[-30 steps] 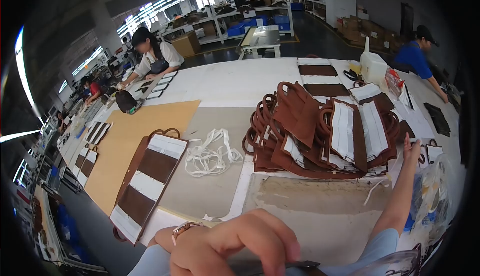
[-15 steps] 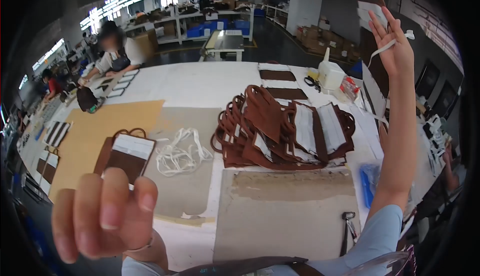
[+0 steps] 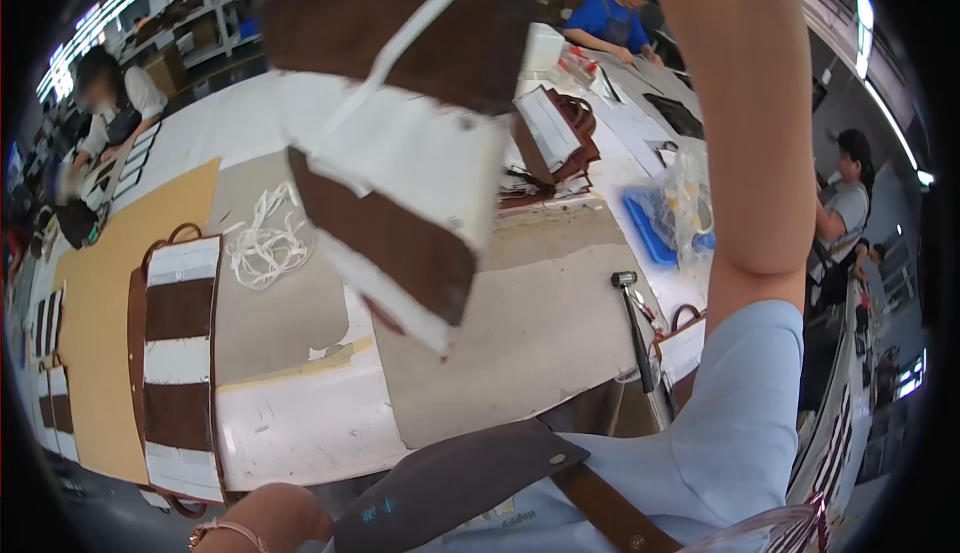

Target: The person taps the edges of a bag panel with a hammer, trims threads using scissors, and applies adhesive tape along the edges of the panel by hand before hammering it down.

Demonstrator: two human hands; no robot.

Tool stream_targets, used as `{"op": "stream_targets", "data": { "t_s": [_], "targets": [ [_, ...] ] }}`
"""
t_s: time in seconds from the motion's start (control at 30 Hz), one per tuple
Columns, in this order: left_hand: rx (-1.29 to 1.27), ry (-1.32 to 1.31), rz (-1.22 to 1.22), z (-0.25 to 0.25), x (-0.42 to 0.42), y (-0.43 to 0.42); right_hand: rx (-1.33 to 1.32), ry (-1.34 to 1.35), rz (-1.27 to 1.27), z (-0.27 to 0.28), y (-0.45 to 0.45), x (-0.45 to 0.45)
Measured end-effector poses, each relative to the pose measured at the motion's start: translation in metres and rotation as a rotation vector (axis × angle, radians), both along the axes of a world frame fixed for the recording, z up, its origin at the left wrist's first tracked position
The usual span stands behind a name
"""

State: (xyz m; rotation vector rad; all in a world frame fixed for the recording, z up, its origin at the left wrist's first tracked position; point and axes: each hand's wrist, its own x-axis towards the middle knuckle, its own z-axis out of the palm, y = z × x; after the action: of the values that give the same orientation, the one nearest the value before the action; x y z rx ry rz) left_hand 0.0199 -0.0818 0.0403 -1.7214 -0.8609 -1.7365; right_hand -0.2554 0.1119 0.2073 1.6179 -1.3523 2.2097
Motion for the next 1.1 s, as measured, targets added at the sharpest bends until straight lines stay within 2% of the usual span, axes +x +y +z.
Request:
{"op": "stream_targets", "data": {
  "t_s": [0.03,0.1,0.17,0.2,0.23,0.27,0.37,0.43,0.47,0.6,0.73,0.83,0.87,0.97,1.03,1.1],
  "targets": [
    [0.013,0.203,-0.118,-0.009,-0.009,0.001,-0.005,-0.014,-0.015,-0.003,0.004,0.008],
    [0.152,-0.09,0.004,-0.059,0.016,-0.03,-0.011,-0.046,-0.044,-0.011,0.016,0.02],
    [0.508,-0.753,1.221,-0.132,-0.001,-0.081,-0.007,-0.074,-0.076,-0.019,0.028,0.031],
    [0.326,-0.886,1.664,-0.151,-0.035,-0.066,-0.007,-0.097,-0.088,-0.024,0.034,0.037],
    [0.256,-0.939,1.846,-0.186,-0.059,-0.057,-0.002,-0.123,-0.104,-0.029,0.04,0.042],
    [0.126,-1.015,1.844,-0.213,-0.076,-0.054,0.005,-0.143,-0.115,-0.034,0.045,0.048],
    [-0.526,-1.134,1.498,-0.28,-0.105,-0.031,0.015,-0.208,-0.144,-0.049,0.061,0.065],
    [-0.872,-1.08,1.28,-0.297,-0.092,-0.002,0.024,-0.265,-0.157,-0.06,0.07,0.075],
    [-0.94,-1.042,1.239,-0.3,-0.085,0.011,0.026,-0.296,-0.162,-0.066,0.075,0.08],
    [-0.981,-0.925,1.419,-0.279,-0.075,0.061,0.021,-0.408,-0.137,-0.089,0.096,0.1],
    [-1.07,-0.865,1.544,-0.27,-0.073,0.075,-0.064,-0.535,-0.04,-0.111,0.135,0.096],
    [-1.37,-0.973,1.581,-0.258,-0.076,0.058,-0.154,-0.559,-0.072,-0.13,0.167,0.078],
    [-1.416,-0.927,1.643,-0.254,-0.076,0.042,-0.172,-0.577,-0.102,-0.138,0.177,0.073],
    [-1.285,-1.124,1.813,-0.226,-0.063,-0.018,-0.233,-0.666,-0.173,-0.178,0.199,0.06],
    [-1.072,-0.974,1.935,-0.207,-0.051,-0.058,-0.297,-0.78,-0.173,-0.232,0.212,0.051],
    [-1.041,-0.933,2.025,-0.18,-0.041,-0.081,-0.427,-1.053,-0.184,-0.295,0.212,0.042]
  ]
}}
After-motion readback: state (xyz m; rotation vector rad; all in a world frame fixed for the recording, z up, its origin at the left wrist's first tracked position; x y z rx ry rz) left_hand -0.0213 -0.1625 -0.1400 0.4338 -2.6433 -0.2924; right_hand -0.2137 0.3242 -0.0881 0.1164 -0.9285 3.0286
